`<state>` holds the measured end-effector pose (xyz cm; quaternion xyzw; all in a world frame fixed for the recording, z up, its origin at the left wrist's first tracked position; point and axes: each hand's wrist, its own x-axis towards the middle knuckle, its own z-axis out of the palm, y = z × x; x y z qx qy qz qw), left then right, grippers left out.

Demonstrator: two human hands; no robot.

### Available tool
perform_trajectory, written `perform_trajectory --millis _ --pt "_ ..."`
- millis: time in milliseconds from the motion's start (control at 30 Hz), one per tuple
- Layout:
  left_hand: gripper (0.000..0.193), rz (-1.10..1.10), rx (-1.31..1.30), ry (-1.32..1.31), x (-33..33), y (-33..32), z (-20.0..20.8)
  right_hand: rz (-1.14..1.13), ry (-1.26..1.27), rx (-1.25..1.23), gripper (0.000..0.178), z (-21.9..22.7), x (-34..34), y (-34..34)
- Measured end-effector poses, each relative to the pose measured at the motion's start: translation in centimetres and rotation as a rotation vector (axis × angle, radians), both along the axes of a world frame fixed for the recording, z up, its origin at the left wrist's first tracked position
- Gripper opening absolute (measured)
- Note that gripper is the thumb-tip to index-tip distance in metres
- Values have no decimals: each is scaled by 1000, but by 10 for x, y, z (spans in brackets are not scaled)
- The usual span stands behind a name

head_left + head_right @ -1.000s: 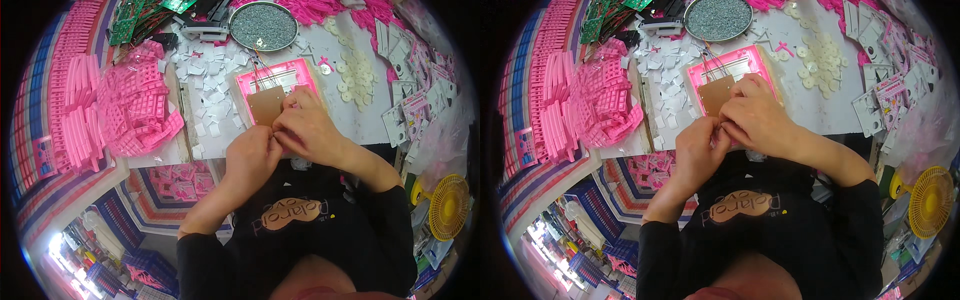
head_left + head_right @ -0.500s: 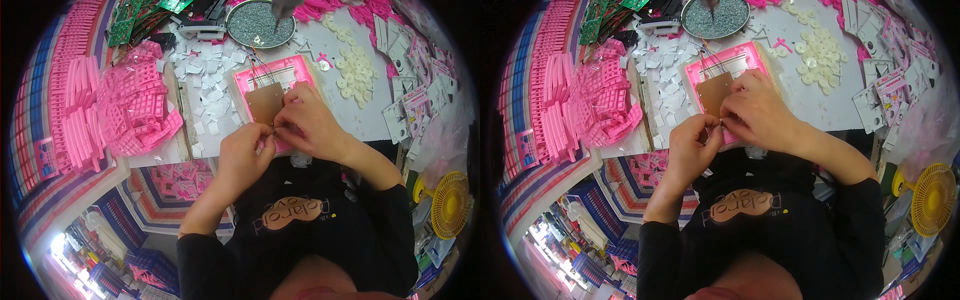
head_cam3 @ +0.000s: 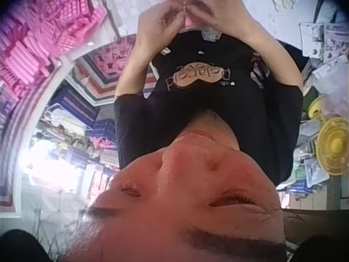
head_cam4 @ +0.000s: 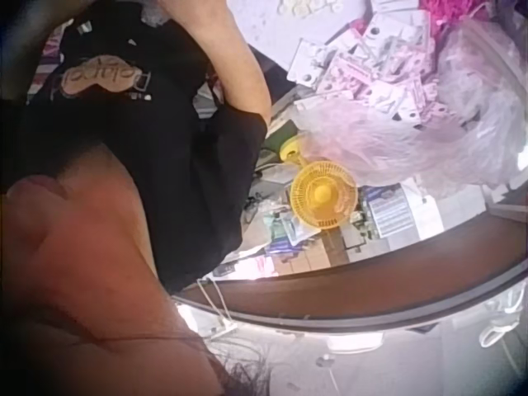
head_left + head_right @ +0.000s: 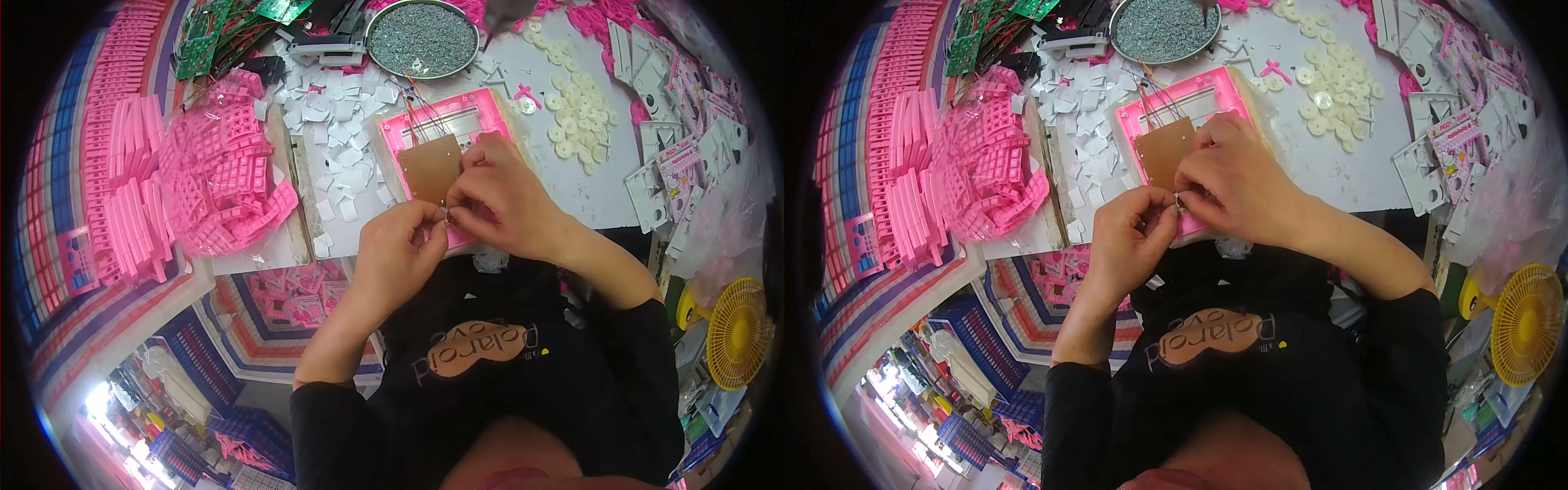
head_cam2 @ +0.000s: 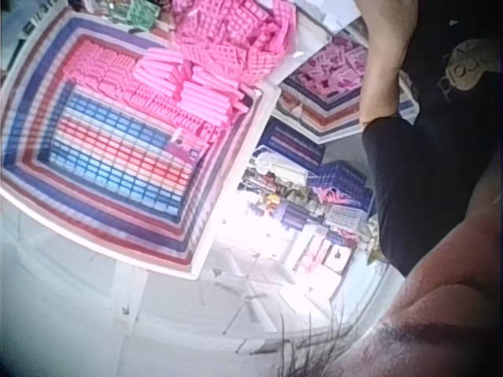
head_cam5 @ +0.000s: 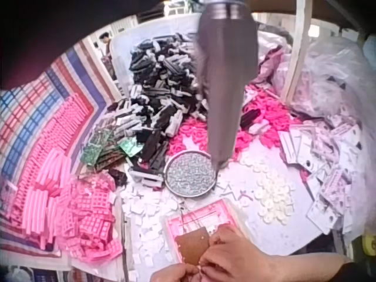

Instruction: Assembling a pink toy cash register by gluing a circuit board and buttons into the plastic housing.

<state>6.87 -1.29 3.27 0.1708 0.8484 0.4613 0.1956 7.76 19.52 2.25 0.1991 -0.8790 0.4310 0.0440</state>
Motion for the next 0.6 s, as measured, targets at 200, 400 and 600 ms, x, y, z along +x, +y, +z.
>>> perform_trajectory --millis 200,400,600 --pt "10 8 61 -111 0 -1 -6 37 32 -13 16 -2 -1 3" --pt "6 96 399 -509 4 -3 -10 -33 112 56 21 5 22 0" --pt "4 76 341 -443 9 6 -2 -141 -276 -205 17 15 37 2"
